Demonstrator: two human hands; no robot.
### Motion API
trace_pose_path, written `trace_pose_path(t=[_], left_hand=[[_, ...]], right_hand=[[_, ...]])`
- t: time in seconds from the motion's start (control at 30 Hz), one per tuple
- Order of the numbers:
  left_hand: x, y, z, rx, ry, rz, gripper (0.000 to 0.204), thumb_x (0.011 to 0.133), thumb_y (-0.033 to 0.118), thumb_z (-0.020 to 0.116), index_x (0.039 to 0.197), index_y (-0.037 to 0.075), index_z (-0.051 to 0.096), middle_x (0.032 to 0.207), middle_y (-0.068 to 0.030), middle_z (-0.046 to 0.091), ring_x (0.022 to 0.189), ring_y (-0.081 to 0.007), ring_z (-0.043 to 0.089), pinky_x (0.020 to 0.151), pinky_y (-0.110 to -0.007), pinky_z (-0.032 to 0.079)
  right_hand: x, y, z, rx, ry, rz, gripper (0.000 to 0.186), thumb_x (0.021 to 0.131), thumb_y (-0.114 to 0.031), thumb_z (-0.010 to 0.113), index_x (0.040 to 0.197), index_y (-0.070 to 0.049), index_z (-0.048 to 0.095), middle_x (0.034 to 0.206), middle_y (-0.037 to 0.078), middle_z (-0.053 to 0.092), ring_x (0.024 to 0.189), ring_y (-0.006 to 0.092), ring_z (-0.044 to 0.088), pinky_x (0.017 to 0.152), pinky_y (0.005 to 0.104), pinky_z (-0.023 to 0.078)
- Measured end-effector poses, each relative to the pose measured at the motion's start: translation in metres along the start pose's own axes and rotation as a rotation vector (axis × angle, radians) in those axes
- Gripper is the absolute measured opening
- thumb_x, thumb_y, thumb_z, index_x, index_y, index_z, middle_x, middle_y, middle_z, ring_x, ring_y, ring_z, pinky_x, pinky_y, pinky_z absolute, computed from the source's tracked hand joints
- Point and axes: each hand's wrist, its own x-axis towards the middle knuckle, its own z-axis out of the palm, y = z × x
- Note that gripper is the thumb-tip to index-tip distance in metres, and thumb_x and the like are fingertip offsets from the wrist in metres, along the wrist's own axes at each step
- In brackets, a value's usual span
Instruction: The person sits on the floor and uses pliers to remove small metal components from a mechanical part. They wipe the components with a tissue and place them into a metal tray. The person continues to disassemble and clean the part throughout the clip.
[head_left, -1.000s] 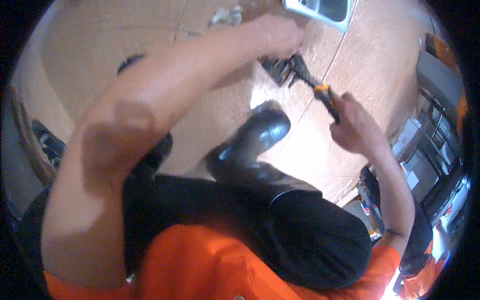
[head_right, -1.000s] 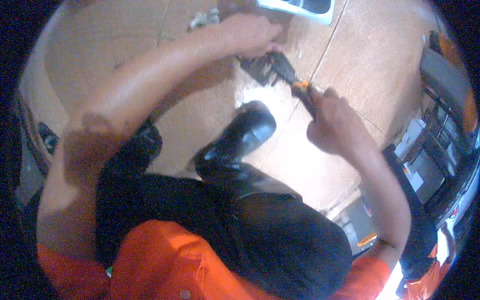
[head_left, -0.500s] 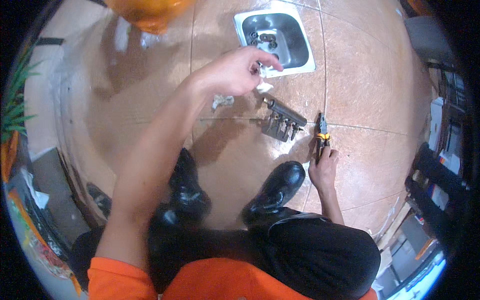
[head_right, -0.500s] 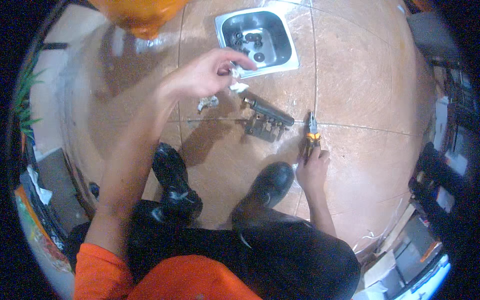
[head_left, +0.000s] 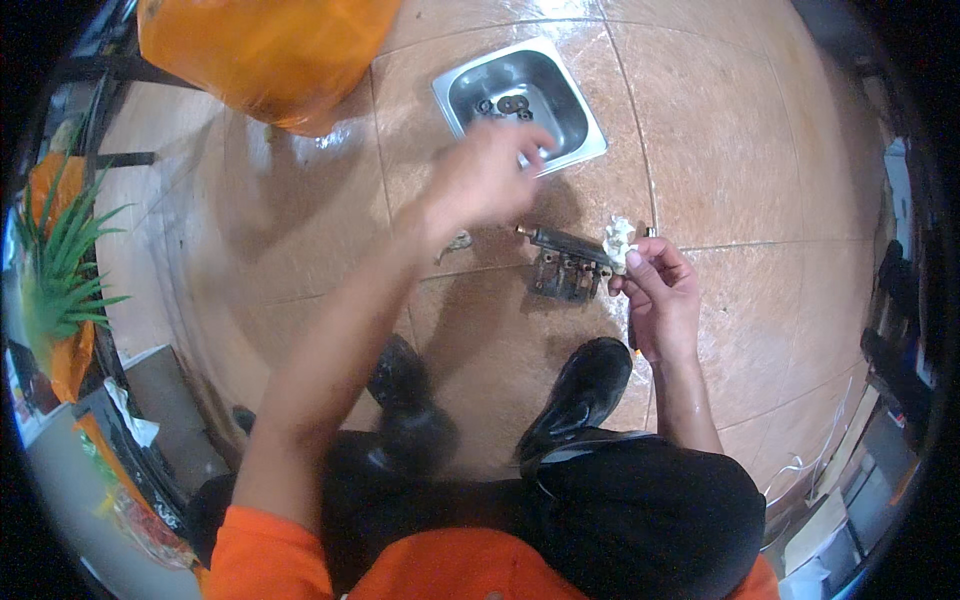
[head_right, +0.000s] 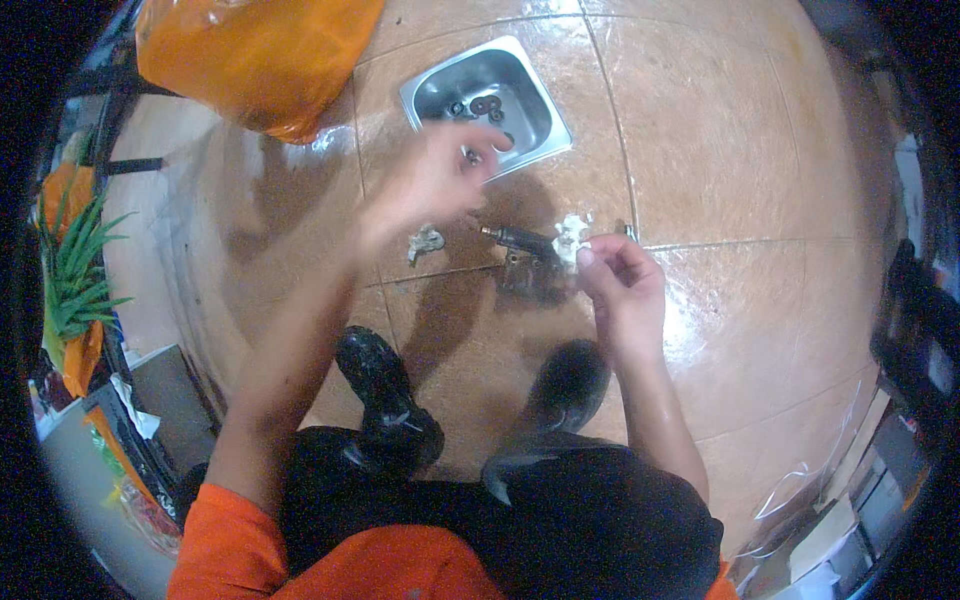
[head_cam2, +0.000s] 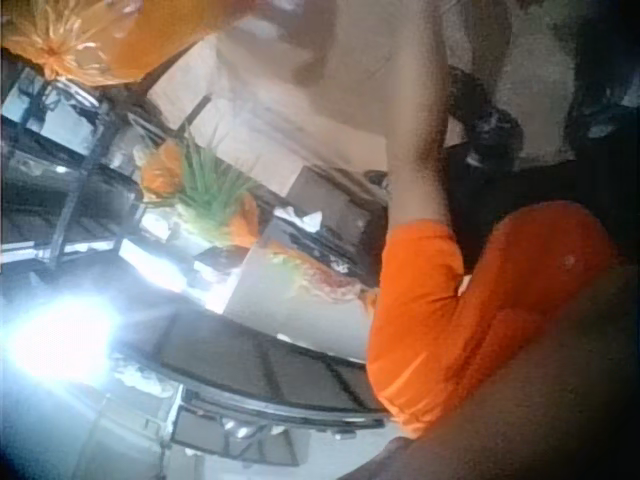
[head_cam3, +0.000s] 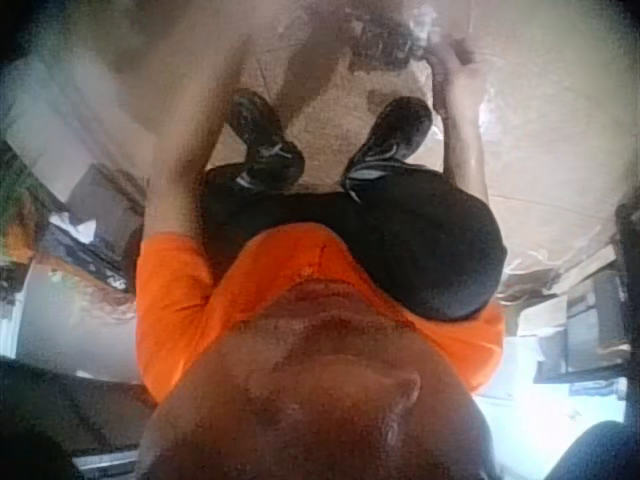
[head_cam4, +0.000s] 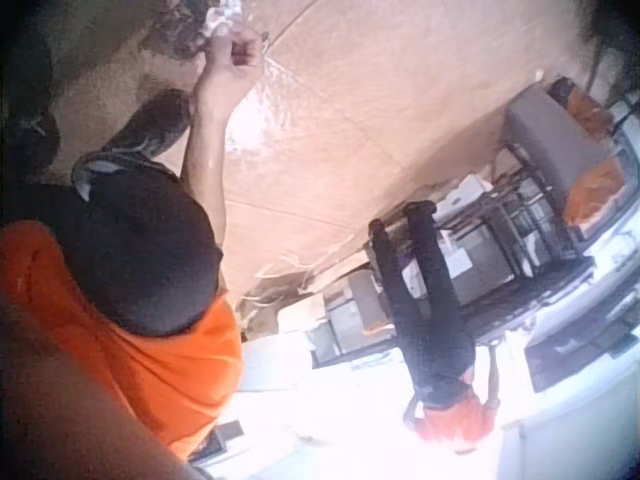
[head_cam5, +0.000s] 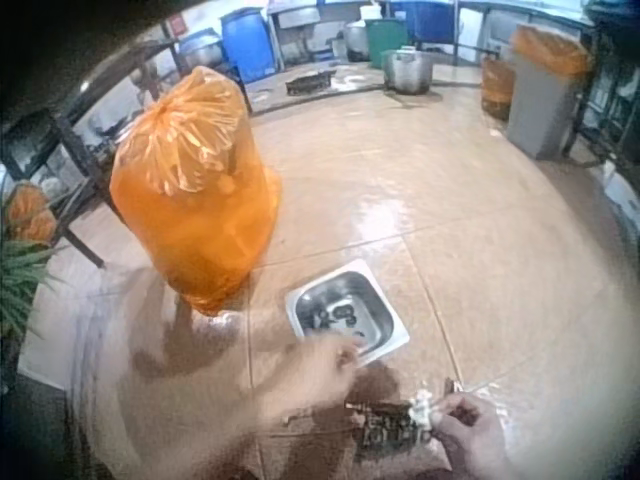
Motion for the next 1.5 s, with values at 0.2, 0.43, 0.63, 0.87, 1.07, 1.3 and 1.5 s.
trace_pose_path(t=[0.2, 0.43, 0.63, 0.87, 1.07, 1.3, 1.5], left_hand=[[0.094, -0.050, 0.005, 0.849, -0.078, -0.034, 0.015, 0.082, 0.011, 0.064, 0.092, 0.008, 0.074, 0.095, -0.0138, 0.073, 0.088, -0.0291, 0.072, 0.073, -0.040, 0.058], [0.102, -0.046, 0.009, 0.908, -0.153, -0.032, 0.013, 0.082, 0.012, 0.065, 0.091, 0.010, 0.074, 0.092, -0.0145, 0.073, 0.088, -0.0275, 0.073, 0.074, -0.040, 0.059], [0.066, -0.018, -0.016, -0.588, -0.162, -0.181, 0.022, 0.087, 0.021, 0.072, 0.100, 0.003, 0.072, 0.093, -0.0069, 0.071, 0.078, -0.0149, 0.066, 0.072, -0.029, 0.053], [-0.010, 0.029, -0.018, -1.106, -0.286, -0.173, 0.021, 0.093, 0.015, 0.068, 0.109, 0.001, 0.067, 0.100, -0.0036, 0.069, 0.087, -0.0094, 0.061, 0.077, -0.024, 0.049], [-0.025, 0.047, 0.000, -0.930, -0.198, -0.112, 0.019, 0.090, 0.013, 0.071, 0.107, 0.003, 0.069, 0.095, -0.0004, 0.068, 0.086, -0.0077, 0.059, 0.077, -0.024, 0.048], [-0.035, 0.059, 0.013, -0.882, -0.139, -0.038, 0.021, 0.090, 0.011, 0.071, 0.108, 0.003, 0.063, 0.096, -0.0001, 0.066, 0.087, -0.0074, 0.060, 0.078, -0.023, 0.048], [-0.048, 0.074, 0.027, -1.062, -0.144, -0.216, 0.029, 0.089, 0.025, 0.073, 0.101, -0.001, 0.065, 0.081, -0.0044, 0.067, 0.071, -0.0100, 0.061, 0.063, -0.024, 0.049]], right_hand=[[-0.002, 0.004, 0.003, 0.062, 0.019, 0.059, 0.004, 0.090, -0.003, 0.063, 0.092, -0.002, 0.059, 0.085, 0.006, 0.063, 0.073, 0.0157, 0.062, 0.064, 0.0304, 0.052], [-0.005, 0.003, -0.006, 0.035, 0.061, 0.056, 0.003, 0.089, -0.003, 0.063, 0.090, -0.002, 0.060, 0.087, 0.006, 0.063, 0.076, 0.0140, 0.061, 0.069, 0.0288, 0.051], [0.004, 0.007, -0.014, -0.076, 0.113, -0.086, 0.005, 0.085, -0.002, 0.068, 0.086, -0.001, 0.063, 0.095, 0.007, 0.066, 0.081, 0.0131, 0.061, 0.074, 0.0274, 0.051], [0.016, -0.022, 0.021, -0.075, -0.031, -0.176, 0.003, 0.089, 0.001, 0.064, 0.091, 0.000, 0.063, 0.095, 0.009, 0.065, 0.083, 0.0156, 0.063, 0.072, 0.0310, 0.053], [0.004, -0.034, 0.038, -0.134, -0.079, -0.230, 0.008, 0.090, -0.008, 0.070, 0.090, -0.001, 0.065, 0.086, 0.003, 0.068, 0.083, 0.0110, 0.063, 0.075, 0.0251, 0.051], [-0.010, -0.030, 0.050, 0.066, -0.023, -0.282, 0.017, 0.090, -0.005, 0.070, 0.105, 0.001, 0.065, 0.093, 0.007, 0.070, 0.086, 0.0118, 0.064, 0.078, 0.0252, 0.052], [-0.003, -0.024, 0.031, 0.158, -0.044, -0.274, 0.019, 0.090, -0.002, 0.069, 0.108, 0.001, 0.063, 0.096, 0.010, 0.069, 0.087, 0.0146, 0.065, 0.077, 0.0264, 0.053]])
